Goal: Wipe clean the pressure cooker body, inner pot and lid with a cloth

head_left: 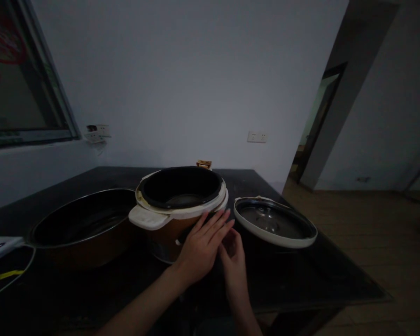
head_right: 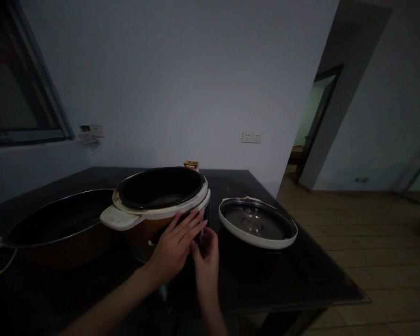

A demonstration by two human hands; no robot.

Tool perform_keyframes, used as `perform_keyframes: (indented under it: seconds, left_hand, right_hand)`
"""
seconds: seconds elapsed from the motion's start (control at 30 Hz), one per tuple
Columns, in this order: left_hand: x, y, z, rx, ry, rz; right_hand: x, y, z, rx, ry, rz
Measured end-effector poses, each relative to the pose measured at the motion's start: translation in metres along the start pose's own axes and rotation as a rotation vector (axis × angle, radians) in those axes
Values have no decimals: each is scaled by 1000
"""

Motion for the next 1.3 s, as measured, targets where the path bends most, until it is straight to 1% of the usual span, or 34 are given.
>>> perform_keyframes:
  seconds: [0.1, 0.13, 0.2, 0.27, 0.33, 0.37, 0.4, 0.47, 0.53, 0.6, 0.7, 0.83, 0.9, 1.0, 1.1, 1.3]
  left_hand:
    - [-5, -1, 6, 14, 50, -58]
    - [-8, -1, 9, 15, 69, -70]
    - [-13, -2, 19, 10, 80, -64]
    - [-18, 0, 35, -31, 49, 6]
    - [-18, 4, 55, -124, 22, 128]
    - [-17, 6, 65, -178, 34, 190]
    - [-14, 8, 74, -231, 66, 245]
    - [-6, 13, 88, -321, 166, 335]
    - [2, 15, 95, -364, 241, 415]
    - [6, 16, 96, -346, 252, 488]
    - [8, 17, 91, -252, 245, 542]
    - [6, 20, 85, -170, 270, 561]
    - [6, 21, 85, -144, 290, 550]
    - [4, 24, 84, -137, 314, 516]
    - [-2, 29, 80, -139, 316, 475]
    - [-24, 42, 69, -86, 332, 432]
  right_hand:
    - [14, 11, 4, -46, -15, 24]
    - [16, 14, 5, -45, -7, 14]
    - [17, 18, 6, 1, 2, -3]
    - [11, 18, 4, 79, -10, 48]
    - [1, 15, -1, 175, -50, 158]
    - [-4, 13, -3, 226, -70, 213]
    - [-10, 12, -5, 278, -90, 257]
    - [-20, 10, -7, 359, -141, 310]
    - [-28, 9, -6, 388, -182, 345]
    - [-31, 9, -4, 395, -210, 368]
    - [-33, 9, 0, 401, -258, 401]
    - [-37, 7, 3, 409, -393, 450]
    - [-40, 4, 6, 408, -437, 441]
    - [-44, -2, 10, 382, -420, 401]
    - [-46, -10, 12, 383, -415, 316]
    - [-43, -19, 9, 428, -426, 298]
Point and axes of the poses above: each hand's wrist, its own z-axis towards the middle knuckle, its own x-axis out of the palm, y = z × x, the point moved 2 cm from there along z, towards the middle knuckle, and after that the axes turned 14 degrees about -y, right-handed, at the moved point
